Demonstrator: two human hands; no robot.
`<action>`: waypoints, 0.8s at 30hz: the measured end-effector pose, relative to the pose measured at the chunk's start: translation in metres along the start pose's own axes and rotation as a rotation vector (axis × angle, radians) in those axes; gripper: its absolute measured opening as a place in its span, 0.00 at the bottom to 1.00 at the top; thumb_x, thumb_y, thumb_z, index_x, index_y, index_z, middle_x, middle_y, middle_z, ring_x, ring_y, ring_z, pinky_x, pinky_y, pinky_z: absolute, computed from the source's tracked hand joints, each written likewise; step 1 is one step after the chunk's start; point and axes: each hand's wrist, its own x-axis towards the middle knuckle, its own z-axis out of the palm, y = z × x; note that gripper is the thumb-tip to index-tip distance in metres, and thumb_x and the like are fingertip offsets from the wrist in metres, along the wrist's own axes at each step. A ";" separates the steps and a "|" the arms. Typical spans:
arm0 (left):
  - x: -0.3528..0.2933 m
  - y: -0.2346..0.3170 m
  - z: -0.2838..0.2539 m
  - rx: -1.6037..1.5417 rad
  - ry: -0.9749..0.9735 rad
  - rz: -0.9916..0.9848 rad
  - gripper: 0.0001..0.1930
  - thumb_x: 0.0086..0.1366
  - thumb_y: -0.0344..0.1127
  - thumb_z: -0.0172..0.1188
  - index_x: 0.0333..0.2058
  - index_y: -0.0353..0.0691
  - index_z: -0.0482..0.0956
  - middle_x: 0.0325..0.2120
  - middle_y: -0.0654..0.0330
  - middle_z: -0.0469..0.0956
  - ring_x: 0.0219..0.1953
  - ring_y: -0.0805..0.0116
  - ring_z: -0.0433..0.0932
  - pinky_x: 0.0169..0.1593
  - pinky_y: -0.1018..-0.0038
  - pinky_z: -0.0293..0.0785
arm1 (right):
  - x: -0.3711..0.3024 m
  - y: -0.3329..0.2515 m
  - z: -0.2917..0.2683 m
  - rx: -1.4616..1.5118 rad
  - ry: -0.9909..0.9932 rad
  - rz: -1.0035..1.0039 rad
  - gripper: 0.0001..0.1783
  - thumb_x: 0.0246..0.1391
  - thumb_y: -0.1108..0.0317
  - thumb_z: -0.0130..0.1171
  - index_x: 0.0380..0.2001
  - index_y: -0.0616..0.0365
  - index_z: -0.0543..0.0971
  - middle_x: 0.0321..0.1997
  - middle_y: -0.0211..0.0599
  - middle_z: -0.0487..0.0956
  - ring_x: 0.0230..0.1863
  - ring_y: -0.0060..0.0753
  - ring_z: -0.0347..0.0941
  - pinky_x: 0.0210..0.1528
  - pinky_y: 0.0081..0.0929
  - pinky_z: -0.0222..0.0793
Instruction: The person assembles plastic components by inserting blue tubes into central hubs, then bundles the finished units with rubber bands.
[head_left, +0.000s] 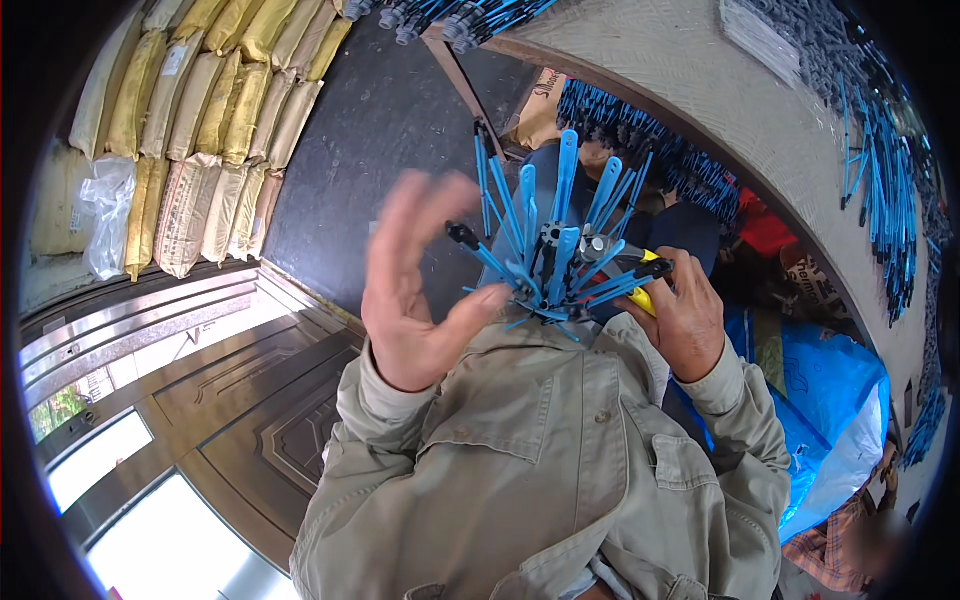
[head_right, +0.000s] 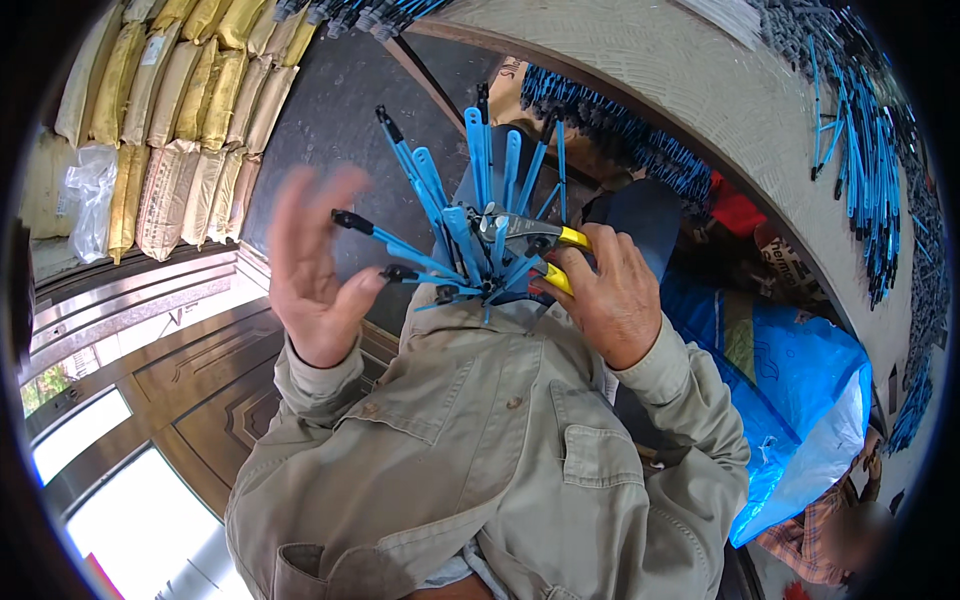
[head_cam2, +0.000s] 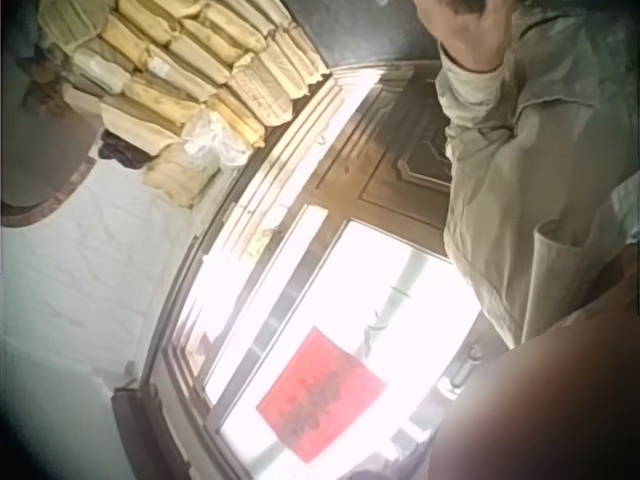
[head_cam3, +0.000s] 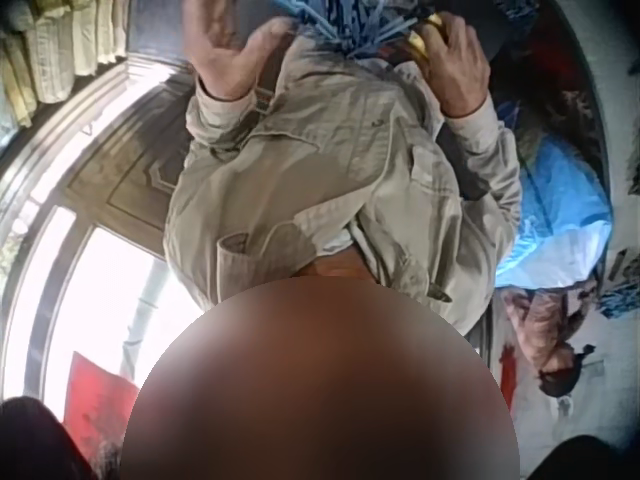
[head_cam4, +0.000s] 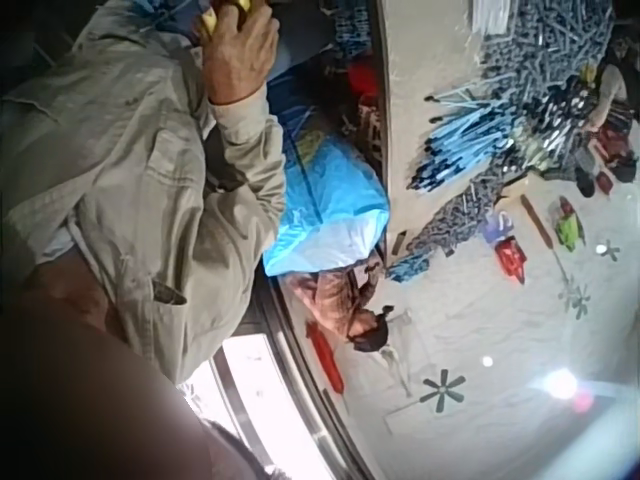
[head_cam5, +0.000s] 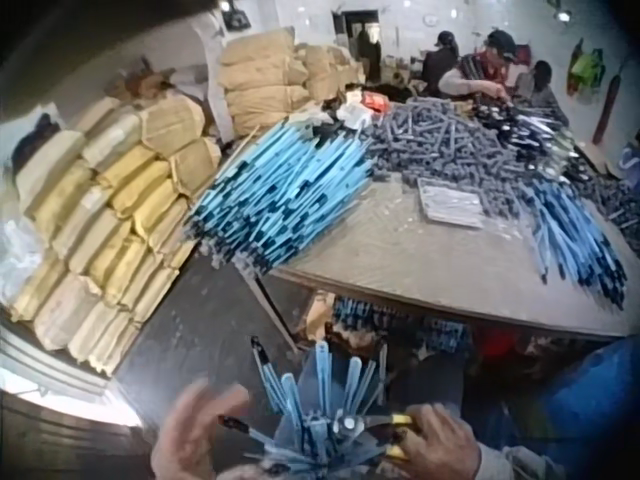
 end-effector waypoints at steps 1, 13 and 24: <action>-0.003 -0.005 -0.007 0.006 0.002 -0.002 0.33 0.51 0.38 0.65 0.52 0.29 0.63 0.47 0.44 0.70 0.52 0.51 0.67 0.58 0.60 0.57 | 0.000 0.000 0.000 0.006 -0.001 -0.003 0.19 0.36 0.62 0.66 0.31 0.62 0.74 0.39 0.45 0.70 0.38 0.44 0.70 0.35 0.32 0.69; -0.014 -0.076 -0.020 -0.282 -0.541 -0.321 0.15 0.61 0.38 0.55 0.41 0.31 0.75 0.33 0.55 0.75 0.37 0.70 0.74 0.44 0.75 0.67 | -0.010 0.013 0.000 0.052 -0.027 0.000 0.17 0.37 0.68 0.64 0.33 0.62 0.74 0.41 0.47 0.70 0.39 0.50 0.70 0.37 0.37 0.68; -0.029 -0.104 -0.010 -0.773 -0.493 -0.418 0.21 0.50 0.41 0.67 0.41 0.37 0.75 0.35 0.58 0.74 0.43 0.69 0.71 0.43 0.71 0.68 | -0.019 0.024 0.002 0.036 0.022 -0.044 0.17 0.39 0.66 0.65 0.32 0.62 0.75 0.40 0.47 0.71 0.37 0.49 0.70 0.35 0.36 0.68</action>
